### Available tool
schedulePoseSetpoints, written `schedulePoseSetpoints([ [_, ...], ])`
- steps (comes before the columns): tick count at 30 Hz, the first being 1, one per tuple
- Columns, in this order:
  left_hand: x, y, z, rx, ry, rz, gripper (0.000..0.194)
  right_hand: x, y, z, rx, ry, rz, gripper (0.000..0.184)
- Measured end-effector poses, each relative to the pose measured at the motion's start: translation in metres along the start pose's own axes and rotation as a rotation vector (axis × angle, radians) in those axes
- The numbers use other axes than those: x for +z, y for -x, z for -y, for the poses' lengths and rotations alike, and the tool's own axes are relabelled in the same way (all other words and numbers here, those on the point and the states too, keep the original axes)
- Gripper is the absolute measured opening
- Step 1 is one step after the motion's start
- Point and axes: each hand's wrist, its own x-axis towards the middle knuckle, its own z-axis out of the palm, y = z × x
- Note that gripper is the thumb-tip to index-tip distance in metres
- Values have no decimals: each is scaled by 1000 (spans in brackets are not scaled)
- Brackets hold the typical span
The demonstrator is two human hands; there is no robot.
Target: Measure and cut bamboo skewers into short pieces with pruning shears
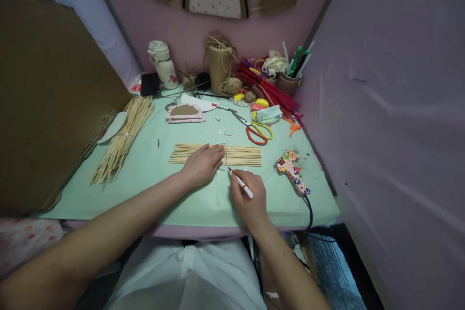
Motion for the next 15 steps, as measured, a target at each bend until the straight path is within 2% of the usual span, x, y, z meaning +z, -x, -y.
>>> schedulePoseSetpoints([
  [7, 3, 6, 6, -26, 30, -92, 37, 6, 8, -5, 51, -35, -6, 26],
  [12, -28, 14, 21, -60, 47, -289, 40, 7, 10, -8, 87, -47, -6, 24],
  [15, -50, 4, 38, -89, 12, -361, 40, 7, 11, -7, 81, -42, -5, 24],
])
